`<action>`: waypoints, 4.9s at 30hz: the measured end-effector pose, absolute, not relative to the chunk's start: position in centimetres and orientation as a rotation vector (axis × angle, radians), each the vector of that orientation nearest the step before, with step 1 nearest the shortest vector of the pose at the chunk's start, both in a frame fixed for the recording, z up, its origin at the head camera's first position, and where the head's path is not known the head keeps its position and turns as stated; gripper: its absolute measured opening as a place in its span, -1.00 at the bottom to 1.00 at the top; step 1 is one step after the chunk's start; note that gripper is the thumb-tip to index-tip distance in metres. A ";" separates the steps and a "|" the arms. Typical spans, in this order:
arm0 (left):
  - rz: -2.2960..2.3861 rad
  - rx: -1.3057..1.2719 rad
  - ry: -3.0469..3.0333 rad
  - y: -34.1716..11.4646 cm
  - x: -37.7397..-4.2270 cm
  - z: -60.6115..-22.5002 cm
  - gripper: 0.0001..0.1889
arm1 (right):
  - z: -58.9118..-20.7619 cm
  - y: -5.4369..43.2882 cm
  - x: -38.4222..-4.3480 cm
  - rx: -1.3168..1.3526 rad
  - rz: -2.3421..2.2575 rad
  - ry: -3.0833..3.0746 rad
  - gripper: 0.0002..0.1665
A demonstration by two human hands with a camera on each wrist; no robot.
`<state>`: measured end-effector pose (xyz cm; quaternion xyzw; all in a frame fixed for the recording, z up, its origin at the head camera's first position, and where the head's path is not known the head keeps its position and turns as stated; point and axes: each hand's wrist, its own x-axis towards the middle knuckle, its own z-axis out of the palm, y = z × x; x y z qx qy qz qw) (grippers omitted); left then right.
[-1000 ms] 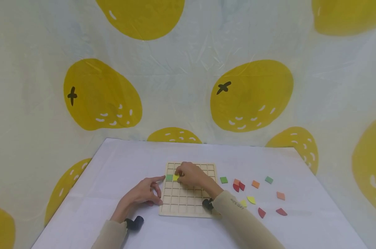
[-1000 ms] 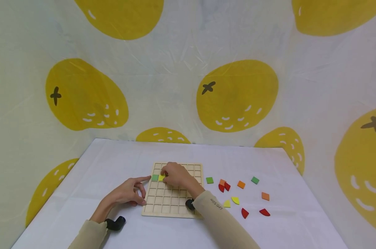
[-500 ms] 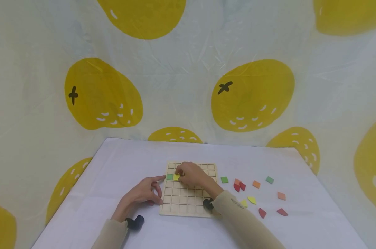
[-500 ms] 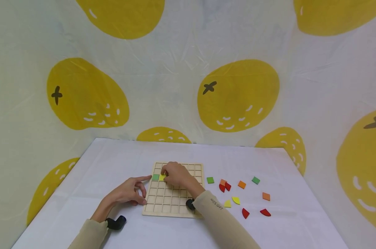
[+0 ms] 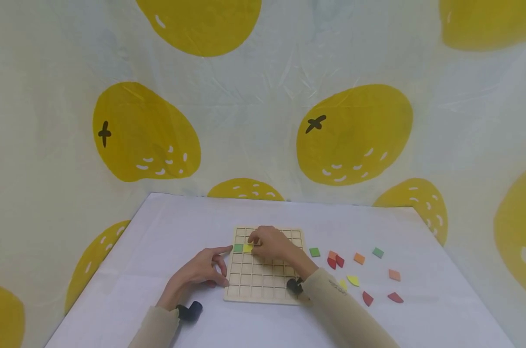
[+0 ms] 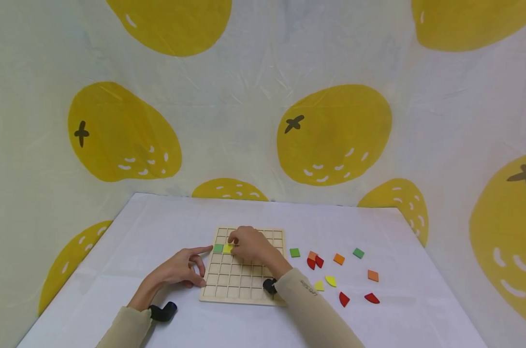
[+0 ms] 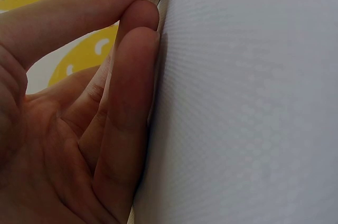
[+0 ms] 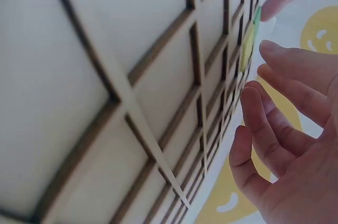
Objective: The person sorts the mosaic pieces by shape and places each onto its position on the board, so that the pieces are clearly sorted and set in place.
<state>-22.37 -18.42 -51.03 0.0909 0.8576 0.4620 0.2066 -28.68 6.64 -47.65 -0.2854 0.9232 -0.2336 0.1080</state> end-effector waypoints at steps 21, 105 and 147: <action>1.290 0.250 2.402 -18.3 -22.3 -51.1 0.09 | -45.1 11.5 -27.4 -0.871 -0.812 2.779 -0.68; 1.302 0.278 2.383 -18.5 -22.3 -51.1 0.09 | -48.6 23.6 -26.9 -0.286 -0.793 2.765 -0.71; 1.319 0.274 2.375 -18.4 -22.4 -51.1 0.09 | -45.1 20.2 -27.4 -0.757 -0.708 2.872 -0.74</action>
